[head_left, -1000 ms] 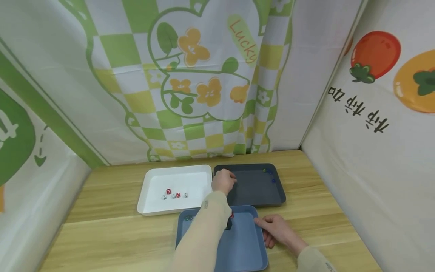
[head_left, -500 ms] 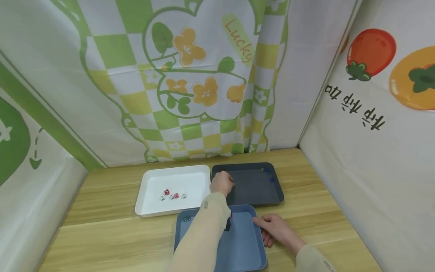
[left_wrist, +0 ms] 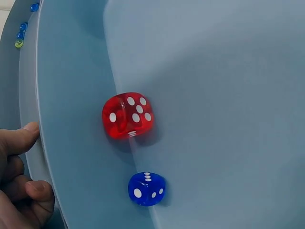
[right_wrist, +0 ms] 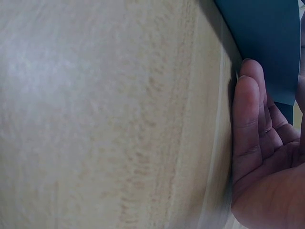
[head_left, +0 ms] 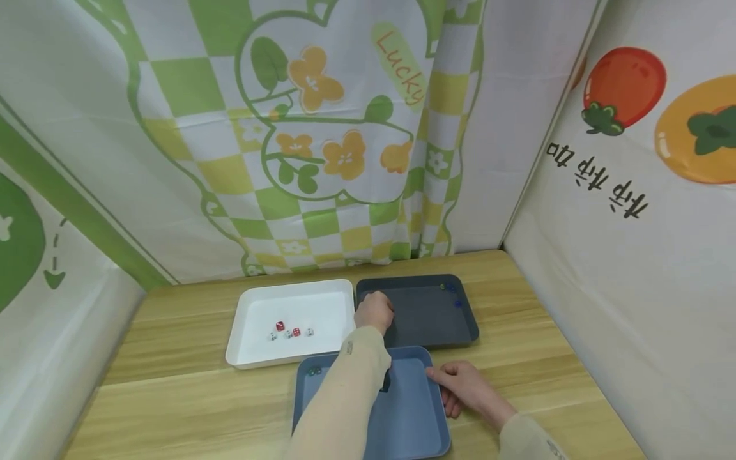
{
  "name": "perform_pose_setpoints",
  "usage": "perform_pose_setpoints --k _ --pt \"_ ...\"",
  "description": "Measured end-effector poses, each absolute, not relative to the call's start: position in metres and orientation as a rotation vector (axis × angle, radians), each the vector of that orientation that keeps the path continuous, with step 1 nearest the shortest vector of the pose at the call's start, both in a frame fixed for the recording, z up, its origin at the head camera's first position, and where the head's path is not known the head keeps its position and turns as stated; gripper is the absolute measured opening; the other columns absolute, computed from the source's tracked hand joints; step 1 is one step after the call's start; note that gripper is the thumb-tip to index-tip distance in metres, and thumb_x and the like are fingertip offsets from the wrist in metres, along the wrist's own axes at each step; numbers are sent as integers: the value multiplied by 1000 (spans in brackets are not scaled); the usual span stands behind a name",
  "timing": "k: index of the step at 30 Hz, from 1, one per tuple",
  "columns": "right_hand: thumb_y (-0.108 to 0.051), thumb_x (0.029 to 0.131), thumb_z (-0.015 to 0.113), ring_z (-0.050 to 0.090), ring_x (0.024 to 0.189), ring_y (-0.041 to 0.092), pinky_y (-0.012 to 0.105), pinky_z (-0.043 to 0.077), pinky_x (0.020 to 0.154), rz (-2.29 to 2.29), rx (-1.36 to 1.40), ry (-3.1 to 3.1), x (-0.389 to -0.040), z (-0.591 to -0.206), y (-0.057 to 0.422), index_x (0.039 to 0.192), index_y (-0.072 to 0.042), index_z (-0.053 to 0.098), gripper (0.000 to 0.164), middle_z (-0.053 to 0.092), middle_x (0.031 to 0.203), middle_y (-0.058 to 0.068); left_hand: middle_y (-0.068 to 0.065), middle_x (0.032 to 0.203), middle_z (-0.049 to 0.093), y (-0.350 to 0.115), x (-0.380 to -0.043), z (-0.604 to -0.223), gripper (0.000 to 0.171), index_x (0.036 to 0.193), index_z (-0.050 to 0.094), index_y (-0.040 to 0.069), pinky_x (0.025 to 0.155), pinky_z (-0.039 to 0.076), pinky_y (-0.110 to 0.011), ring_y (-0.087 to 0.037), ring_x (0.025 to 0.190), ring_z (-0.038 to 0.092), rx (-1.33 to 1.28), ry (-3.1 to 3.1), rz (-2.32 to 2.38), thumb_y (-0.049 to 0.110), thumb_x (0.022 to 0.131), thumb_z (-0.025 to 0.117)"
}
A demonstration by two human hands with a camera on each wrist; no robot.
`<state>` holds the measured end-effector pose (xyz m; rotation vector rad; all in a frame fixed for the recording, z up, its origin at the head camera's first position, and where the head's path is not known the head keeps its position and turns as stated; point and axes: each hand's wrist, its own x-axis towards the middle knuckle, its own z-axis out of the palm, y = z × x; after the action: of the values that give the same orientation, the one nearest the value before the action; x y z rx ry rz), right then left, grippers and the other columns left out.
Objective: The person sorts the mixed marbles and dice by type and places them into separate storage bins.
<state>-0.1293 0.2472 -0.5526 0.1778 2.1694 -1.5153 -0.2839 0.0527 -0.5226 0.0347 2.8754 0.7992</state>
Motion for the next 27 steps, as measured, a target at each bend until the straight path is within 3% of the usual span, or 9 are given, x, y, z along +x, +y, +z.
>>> perform_pose_setpoints --k 8,10,15,20,27 --pt "-53 98 63 59 46 11 28 54 44 -1519 163 2173 -129 -553 246 80 -6 66 50 63 61 4 -11 98 76 50 -285 -518 16 92 81 12 65 59 -48 -31 82 73 -11 2927 818 4 91 66" --pt "-53 98 63 58 46 11 28 53 44 -1518 168 2176 -129 -553 247 81 -6 66 50 63 61 4 -12 101 76 49 -285 -513 20 97 81 11 62 59 -48 -32 81 72 -2 2925 861 3 93 63" --pt "-53 98 63 58 46 11 28 53 44 -1517 171 2179 -129 -552 248 83 -5 67 50 62 61 4 -8 116 76 40 -288 -499 25 116 79 13 74 61 -49 -32 94 73 46 2892 953 8 97 62" --pt "-54 97 63 59 47 11 28 54 44 -1516 175 2172 -128 -551 247 83 -5 66 52 62 62 4 -5 115 76 20 -292 -485 21 113 80 14 84 60 -50 -31 102 72 77 2873 1034 17 99 65" --pt "-53 98 63 59 46 11 29 54 44 -1511 180 2181 -128 -549 245 82 -5 66 51 63 61 5 -5 118 75 -21 -290 -463 22 114 79 14 86 59 -46 -28 103 72 116 2828 1134 21 100 65"
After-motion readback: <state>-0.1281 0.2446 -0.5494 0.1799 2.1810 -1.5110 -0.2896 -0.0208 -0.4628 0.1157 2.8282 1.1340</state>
